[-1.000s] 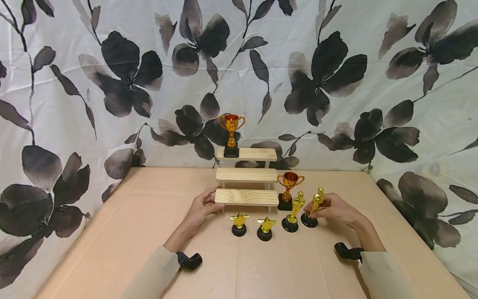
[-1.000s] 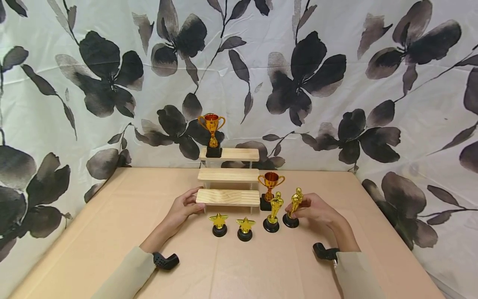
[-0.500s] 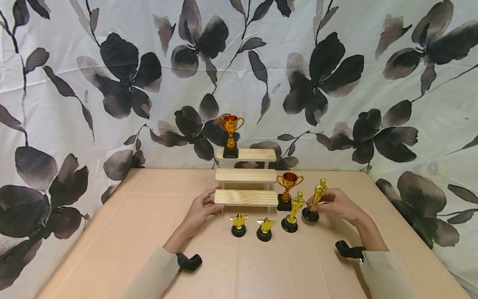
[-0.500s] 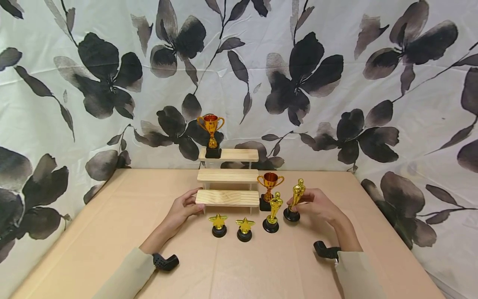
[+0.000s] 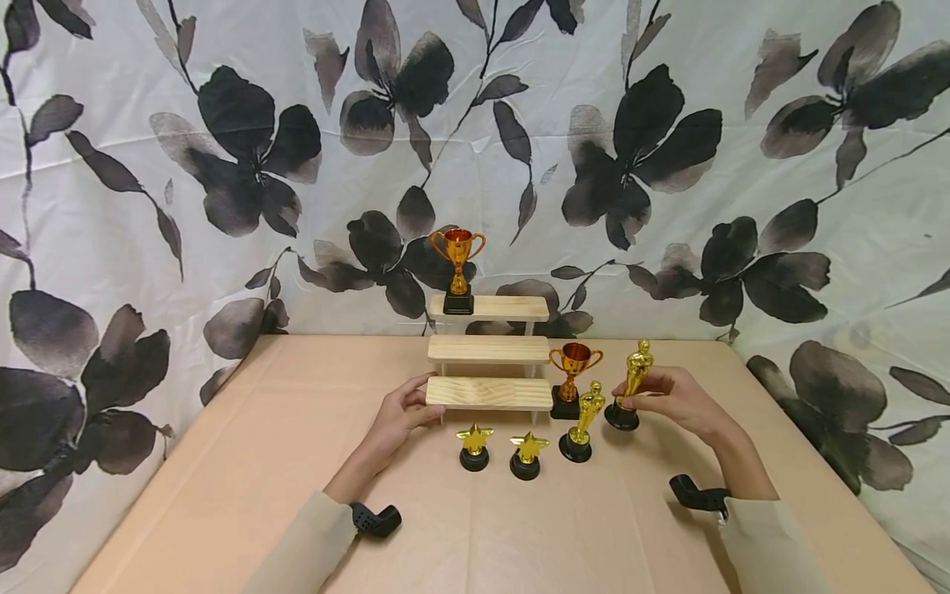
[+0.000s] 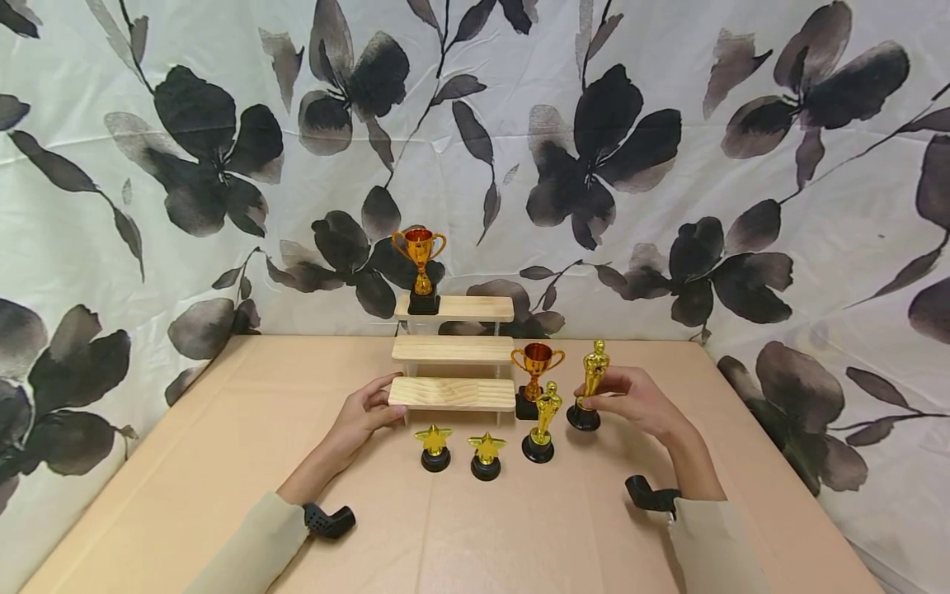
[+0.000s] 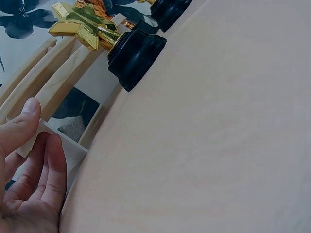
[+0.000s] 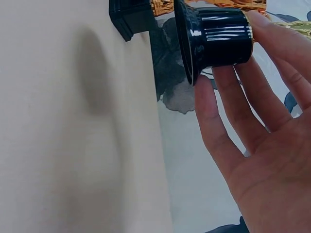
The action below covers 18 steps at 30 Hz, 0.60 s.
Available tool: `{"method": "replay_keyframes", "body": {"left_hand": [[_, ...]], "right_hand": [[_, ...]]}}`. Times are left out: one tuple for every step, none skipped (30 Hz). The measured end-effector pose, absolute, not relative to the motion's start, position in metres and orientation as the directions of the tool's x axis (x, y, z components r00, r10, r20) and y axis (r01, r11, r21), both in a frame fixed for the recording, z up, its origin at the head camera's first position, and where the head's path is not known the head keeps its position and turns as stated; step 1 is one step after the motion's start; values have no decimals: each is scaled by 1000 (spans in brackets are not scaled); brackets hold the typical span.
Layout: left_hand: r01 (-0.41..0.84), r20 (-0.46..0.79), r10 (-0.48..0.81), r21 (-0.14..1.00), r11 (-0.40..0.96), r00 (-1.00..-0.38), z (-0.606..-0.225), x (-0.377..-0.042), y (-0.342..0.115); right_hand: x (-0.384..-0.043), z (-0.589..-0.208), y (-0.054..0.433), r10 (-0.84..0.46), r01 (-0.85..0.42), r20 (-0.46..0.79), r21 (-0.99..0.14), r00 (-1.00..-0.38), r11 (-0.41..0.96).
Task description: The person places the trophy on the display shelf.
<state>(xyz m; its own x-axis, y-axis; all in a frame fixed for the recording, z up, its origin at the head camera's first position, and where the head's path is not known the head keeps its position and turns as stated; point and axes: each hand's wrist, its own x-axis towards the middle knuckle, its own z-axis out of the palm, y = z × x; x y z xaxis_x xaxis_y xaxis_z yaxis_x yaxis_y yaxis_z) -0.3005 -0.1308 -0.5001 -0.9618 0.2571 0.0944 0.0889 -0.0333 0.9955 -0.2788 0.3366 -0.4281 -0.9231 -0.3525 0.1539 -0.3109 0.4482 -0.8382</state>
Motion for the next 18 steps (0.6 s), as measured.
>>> {"method": "replay_keyframes", "body": {"left_hand": [[89, 95, 257, 995, -34, -962, -500, -301, -131], [89, 96, 257, 995, -36, -962, -500, -300, -130], [90, 97, 256, 995, -37, -962, -500, -300, -130], [92, 99, 256, 995, -39, -962, -500, -300, -130], [93, 100, 256, 995, -40, -961, -500, -300, -130], [94, 102, 256, 995, -42, -961, -500, -300, -130], [95, 103, 257, 995, -44, -961, -500, -300, -130], [95, 103, 257, 994, -45, -961, -500, -300, -130], [95, 104, 258, 994, -44, -961, -500, -300, -130], [96, 104, 259, 994, -43, -960, -500, -300, -130], [96, 104, 258, 994, -43, -961, -500, -300, -129], [97, 104, 258, 994, -40, -961, -499, -300, -129], [97, 104, 257, 995, -38, -961, -499, -300, -129], [97, 103, 257, 995, -35, -961, -499, -300, -129], [98, 103, 257, 995, -32, -961, -499, -300, -129], [97, 102, 256, 995, -31, -961, -499, -300, -129], [96, 101, 254, 995, -30, -962, -499, -300, -129], [95, 100, 254, 995, -29, -962, -499, -300, -129]], "right_hand": [[-278, -427, 336, -351, -315, 160, -837, -923, 448], [-278, -425, 336, -350, -320, 165, -835, -922, 447], [-277, -424, 336, -350, -325, 171, -832, -921, 448], [-277, -423, 336, -351, -330, 176, -831, -920, 447], [-277, -422, 335, -351, -334, 181, -830, -919, 447], [-276, -421, 335, -351, -338, 186, -829, -918, 445], [-276, -420, 335, -349, -341, 190, -829, -918, 444], [-276, -419, 335, -349, -345, 195, -827, -917, 443], [-276, -418, 335, -347, -348, 200, -827, -916, 442], [-276, -417, 335, -345, -351, 205, -825, -916, 442], [-276, -417, 335, -343, -355, 210, -823, -916, 443], [-276, -416, 335, -342, -357, 213, -822, -915, 443], [-276, -415, 335, -340, -360, 217, -820, -915, 445], [-276, -415, 335, -338, -361, 219, -818, -915, 448], [-275, -414, 336, -334, -362, 222, -816, -916, 452], [-275, -413, 335, -331, -364, 224, -812, -916, 456], [-275, -412, 335, -327, -364, 226, -810, -917, 460], [-275, -411, 335, -325, -364, 227, -808, -918, 464]]}}
